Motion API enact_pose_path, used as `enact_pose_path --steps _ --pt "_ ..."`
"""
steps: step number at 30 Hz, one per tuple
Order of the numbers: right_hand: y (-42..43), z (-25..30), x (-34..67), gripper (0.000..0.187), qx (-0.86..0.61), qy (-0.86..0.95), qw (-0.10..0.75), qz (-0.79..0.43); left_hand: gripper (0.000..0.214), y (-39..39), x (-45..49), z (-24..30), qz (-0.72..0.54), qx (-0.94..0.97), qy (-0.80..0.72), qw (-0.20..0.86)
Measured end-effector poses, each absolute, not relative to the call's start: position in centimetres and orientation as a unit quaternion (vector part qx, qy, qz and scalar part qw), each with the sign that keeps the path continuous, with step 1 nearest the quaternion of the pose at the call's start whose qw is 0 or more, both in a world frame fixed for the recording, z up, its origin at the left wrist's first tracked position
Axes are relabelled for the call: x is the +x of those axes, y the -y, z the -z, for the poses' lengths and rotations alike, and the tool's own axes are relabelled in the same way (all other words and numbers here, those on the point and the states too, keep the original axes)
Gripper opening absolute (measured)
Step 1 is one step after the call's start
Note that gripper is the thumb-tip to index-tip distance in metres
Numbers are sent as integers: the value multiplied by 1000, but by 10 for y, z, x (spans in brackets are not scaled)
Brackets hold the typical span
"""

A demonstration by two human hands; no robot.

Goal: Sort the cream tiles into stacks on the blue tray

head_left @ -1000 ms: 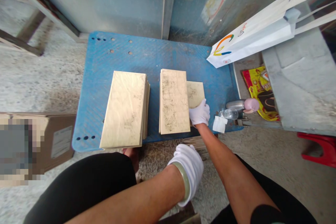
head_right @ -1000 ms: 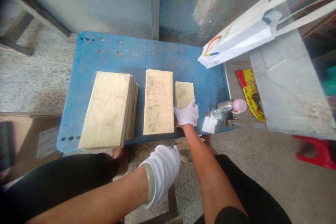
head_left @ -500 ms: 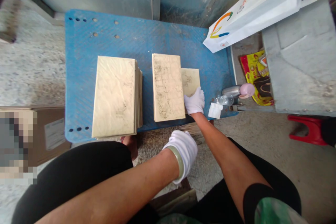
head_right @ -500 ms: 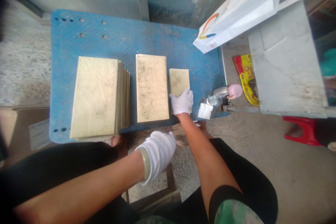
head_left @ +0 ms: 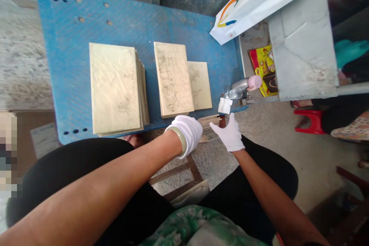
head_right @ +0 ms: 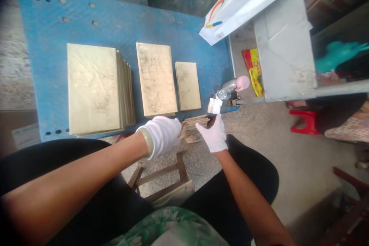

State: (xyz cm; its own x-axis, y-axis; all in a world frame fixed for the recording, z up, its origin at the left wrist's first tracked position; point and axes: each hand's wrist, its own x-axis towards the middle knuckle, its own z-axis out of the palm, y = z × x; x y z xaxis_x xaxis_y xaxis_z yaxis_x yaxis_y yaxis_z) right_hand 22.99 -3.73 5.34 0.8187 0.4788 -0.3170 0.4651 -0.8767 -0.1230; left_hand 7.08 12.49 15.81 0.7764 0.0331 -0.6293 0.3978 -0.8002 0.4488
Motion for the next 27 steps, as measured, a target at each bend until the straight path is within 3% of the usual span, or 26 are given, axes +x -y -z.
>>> enact_pose_path --steps 8,19,27 --pt "88 -29 199 135 -946 251 -62 -195 28 -126 70 -166 310 901 -112 283" --pt "94 3 188 129 -952 275 -15 -132 28 -120 66 -155 284 911 -86 286" --pt "91 -7 187 122 -950 277 11 -143 27 -114 71 -148 287 907 -90 295"
